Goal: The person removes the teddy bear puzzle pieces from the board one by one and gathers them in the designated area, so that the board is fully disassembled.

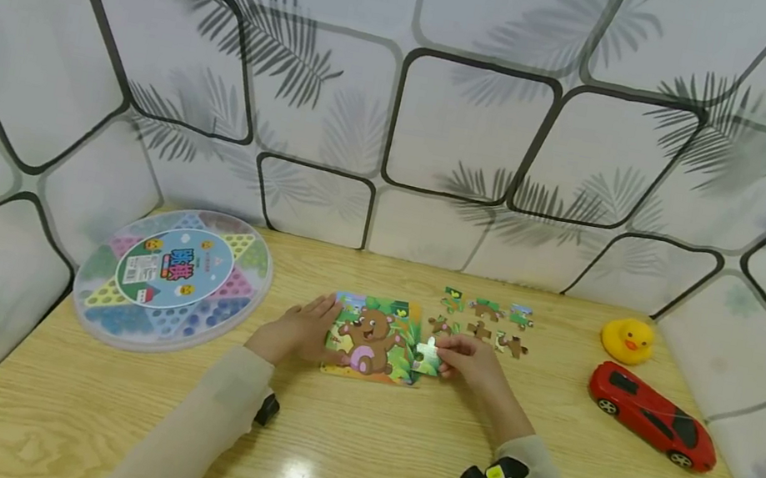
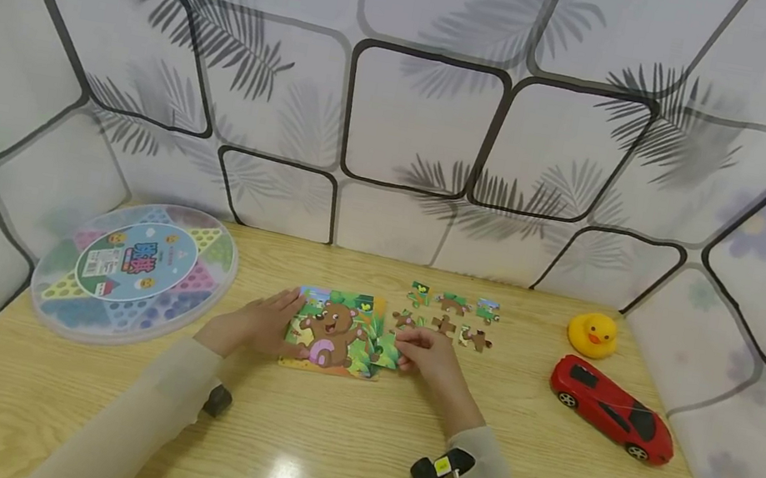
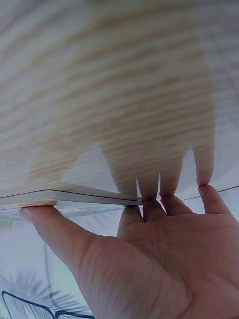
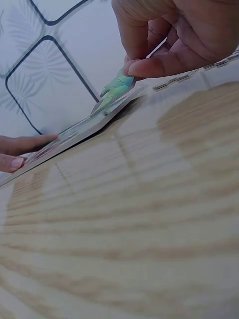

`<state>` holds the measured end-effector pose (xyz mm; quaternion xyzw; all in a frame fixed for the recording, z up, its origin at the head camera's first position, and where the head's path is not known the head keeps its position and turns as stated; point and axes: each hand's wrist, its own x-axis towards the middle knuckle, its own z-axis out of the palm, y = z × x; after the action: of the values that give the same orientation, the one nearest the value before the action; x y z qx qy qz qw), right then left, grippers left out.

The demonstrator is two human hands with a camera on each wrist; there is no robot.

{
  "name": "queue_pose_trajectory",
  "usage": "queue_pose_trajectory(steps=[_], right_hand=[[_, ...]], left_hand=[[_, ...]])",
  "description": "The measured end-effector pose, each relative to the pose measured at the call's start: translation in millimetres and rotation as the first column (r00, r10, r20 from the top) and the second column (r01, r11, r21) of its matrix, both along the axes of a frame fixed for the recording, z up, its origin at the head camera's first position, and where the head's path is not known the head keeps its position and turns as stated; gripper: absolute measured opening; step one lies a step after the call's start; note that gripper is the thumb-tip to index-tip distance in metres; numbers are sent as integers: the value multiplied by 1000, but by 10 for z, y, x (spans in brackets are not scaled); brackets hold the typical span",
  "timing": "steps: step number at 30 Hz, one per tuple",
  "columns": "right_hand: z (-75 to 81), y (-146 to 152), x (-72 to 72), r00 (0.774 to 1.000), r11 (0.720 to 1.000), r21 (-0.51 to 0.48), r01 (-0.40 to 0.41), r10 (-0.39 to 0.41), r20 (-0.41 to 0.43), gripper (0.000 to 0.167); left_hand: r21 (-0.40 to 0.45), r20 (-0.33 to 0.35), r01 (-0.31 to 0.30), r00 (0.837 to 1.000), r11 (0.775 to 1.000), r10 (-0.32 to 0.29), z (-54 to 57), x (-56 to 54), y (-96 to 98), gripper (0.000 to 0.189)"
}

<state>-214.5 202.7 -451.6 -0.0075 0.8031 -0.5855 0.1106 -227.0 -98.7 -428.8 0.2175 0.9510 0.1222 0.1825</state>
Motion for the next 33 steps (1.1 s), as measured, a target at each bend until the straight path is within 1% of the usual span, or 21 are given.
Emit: queue_pose_trajectory(steps=[2, 3, 6, 15, 21, 29, 33], right_hand=[[1, 38, 6, 1000, 1000, -3, 11, -11, 7, 18], [2, 57, 9, 1000, 1000, -5, 15, -15, 10, 18], [7, 115, 18, 1000, 1000, -21, 22, -22, 19, 19], [-1, 243, 6, 998, 998, -57, 35, -32, 56, 23], [-12, 246, 7, 997, 999, -31, 43, -41, 64, 22], [-24, 224, 23, 997, 998, -1, 68, -68, 44, 18], [-22, 235, 29, 996, 997, 22, 77, -78, 36, 18]], left_hand=[[-2, -2, -1, 1000, 1000, 1, 3, -3, 3, 105], [-17, 5, -8, 1000, 1000, 8, 17, -1, 11, 102], [-23, -1, -12, 1000, 1000, 12, 10, -8, 12, 99], [-18, -2, -6, 1000, 1000, 6, 14, 1, 2, 100], [-13, -6, -2, 1000, 1000, 2, 1, -10, 7, 100], [-23, -7, -1, 1000, 1000, 1, -27, -17, 8, 100], [-22, -7, -3, 1000, 1000, 3, -26, -11, 12, 100]])
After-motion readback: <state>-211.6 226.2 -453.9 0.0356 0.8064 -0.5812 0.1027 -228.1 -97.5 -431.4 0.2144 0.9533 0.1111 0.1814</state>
